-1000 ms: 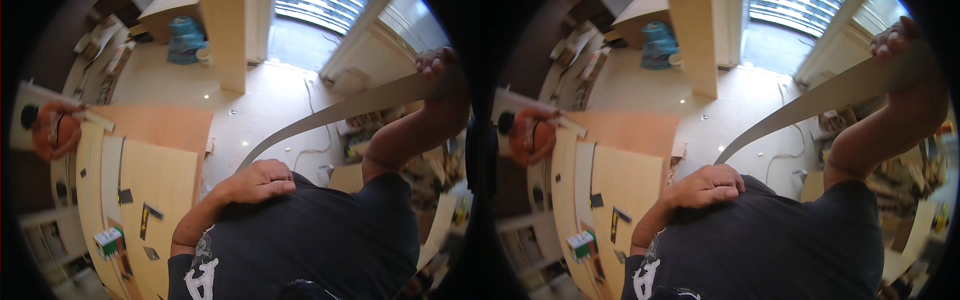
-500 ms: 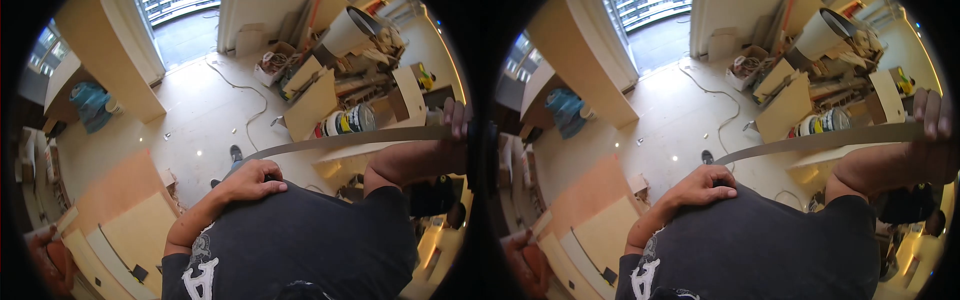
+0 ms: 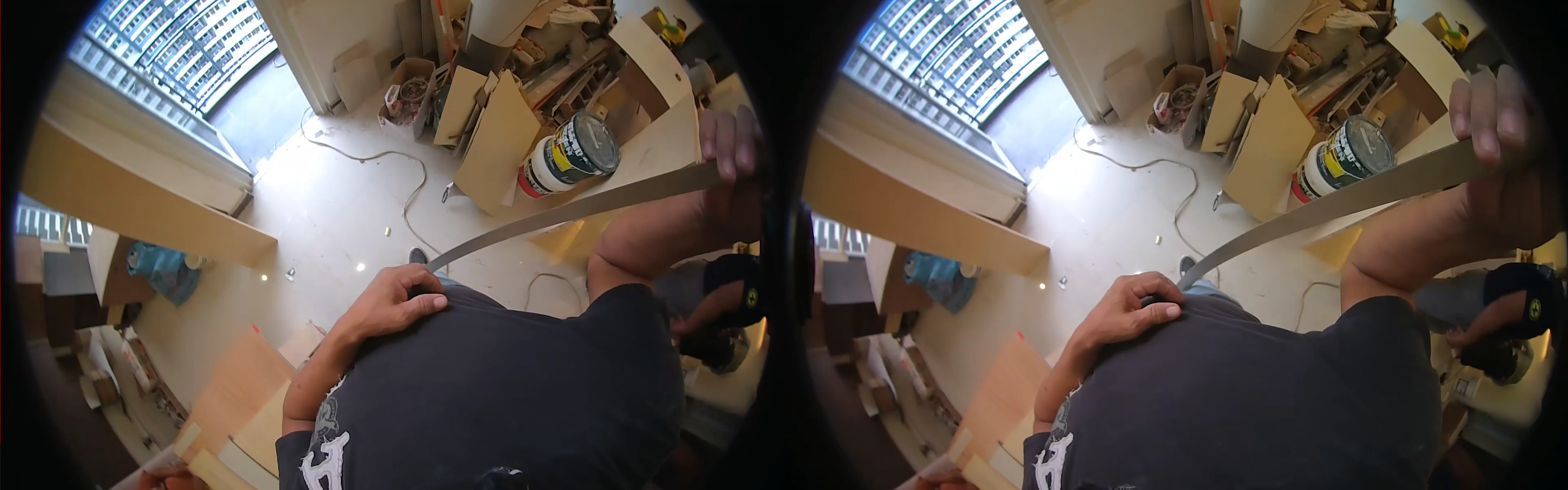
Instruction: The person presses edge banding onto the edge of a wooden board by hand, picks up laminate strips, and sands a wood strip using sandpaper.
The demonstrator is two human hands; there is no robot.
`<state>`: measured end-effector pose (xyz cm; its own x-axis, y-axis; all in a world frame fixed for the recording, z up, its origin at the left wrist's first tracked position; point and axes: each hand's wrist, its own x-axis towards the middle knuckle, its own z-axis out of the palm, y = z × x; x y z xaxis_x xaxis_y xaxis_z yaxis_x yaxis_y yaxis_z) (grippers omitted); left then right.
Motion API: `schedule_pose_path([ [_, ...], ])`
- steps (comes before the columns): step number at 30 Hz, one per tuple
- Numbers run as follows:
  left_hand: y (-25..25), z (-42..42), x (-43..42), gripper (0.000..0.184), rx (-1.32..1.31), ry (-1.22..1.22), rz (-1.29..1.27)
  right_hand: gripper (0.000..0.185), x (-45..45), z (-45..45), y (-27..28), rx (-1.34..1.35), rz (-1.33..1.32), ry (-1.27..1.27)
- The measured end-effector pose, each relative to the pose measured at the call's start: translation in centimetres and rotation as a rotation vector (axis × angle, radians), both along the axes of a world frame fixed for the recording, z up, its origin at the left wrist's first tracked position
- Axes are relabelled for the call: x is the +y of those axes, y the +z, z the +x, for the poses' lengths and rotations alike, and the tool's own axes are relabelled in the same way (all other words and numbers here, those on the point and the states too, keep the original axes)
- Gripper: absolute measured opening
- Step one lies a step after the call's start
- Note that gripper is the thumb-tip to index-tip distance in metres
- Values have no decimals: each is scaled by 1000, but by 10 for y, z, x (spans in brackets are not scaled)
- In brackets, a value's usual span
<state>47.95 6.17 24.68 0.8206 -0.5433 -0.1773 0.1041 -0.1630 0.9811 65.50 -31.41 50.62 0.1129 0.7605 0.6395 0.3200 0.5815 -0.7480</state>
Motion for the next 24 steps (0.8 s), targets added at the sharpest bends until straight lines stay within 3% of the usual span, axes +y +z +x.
schedule_pose_path([
  [10, 18, 121, -43, 30, 73, -128, 106, 73, -88, 66, -23, 56, 105, -83],
  [16, 20, 182, -79, 29, 71, -299, 174, 70, -130, 38, -13, 142, 41, -378],
  [24, 12, 244, -113, 29, 25, -534, 163, 64, -166, -20, -1, -9, 2, -903],
])
